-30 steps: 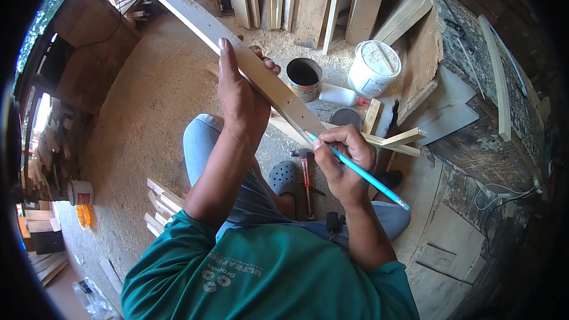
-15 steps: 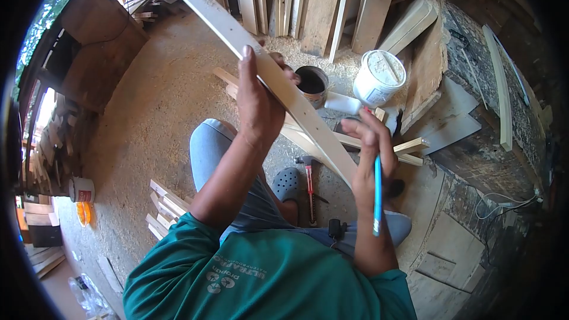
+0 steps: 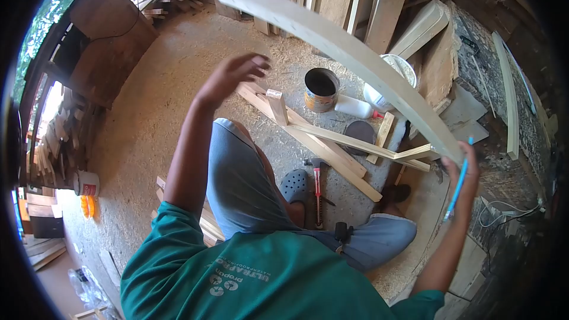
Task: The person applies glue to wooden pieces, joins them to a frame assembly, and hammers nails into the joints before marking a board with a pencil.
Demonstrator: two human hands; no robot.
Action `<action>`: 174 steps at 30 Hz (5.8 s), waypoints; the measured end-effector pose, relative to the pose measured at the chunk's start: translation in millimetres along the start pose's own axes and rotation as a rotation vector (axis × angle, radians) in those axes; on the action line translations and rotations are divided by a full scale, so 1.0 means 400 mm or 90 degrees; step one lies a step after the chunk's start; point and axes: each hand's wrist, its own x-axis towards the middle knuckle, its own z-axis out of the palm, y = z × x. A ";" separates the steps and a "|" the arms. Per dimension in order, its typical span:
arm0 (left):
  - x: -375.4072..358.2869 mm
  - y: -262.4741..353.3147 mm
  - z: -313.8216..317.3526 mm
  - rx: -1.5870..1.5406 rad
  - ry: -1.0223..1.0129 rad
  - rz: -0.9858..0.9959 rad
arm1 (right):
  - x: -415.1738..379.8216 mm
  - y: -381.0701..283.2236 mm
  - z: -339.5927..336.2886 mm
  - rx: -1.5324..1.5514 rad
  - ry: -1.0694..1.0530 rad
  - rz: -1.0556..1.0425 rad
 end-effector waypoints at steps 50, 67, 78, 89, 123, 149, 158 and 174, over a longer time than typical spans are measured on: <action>0.022 -0.139 0.083 0.131 0.122 -0.251 | 0.151 0.225 0.072 -0.025 -0.379 0.031; 0.027 -0.124 0.097 0.115 0.143 -0.248 | 0.136 0.247 0.100 -0.096 -0.340 -0.025; 0.046 -0.162 0.079 0.188 0.047 -0.161 | 0.145 0.252 0.101 -0.113 -0.345 -0.033; 0.043 -0.148 0.085 0.430 -0.019 0.033 | 0.019 -0.004 0.133 0.071 -0.101 -0.017; 0.058 -0.127 0.060 0.302 -0.095 -0.104 | 0.113 0.272 1.229 -0.291 -0.388 -0.110; 0.026 -0.195 0.032 0.276 -0.108 0.047 | 0.228 -0.541 0.799 0.363 -0.226 -0.182; 0.012 -0.207 0.032 0.267 -0.111 0.063 | 0.222 -0.562 0.782 0.310 -0.241 -0.231; 0.029 -0.243 0.035 0.278 -0.088 0.109 | 0.227 -0.608 0.748 0.129 -0.239 -0.399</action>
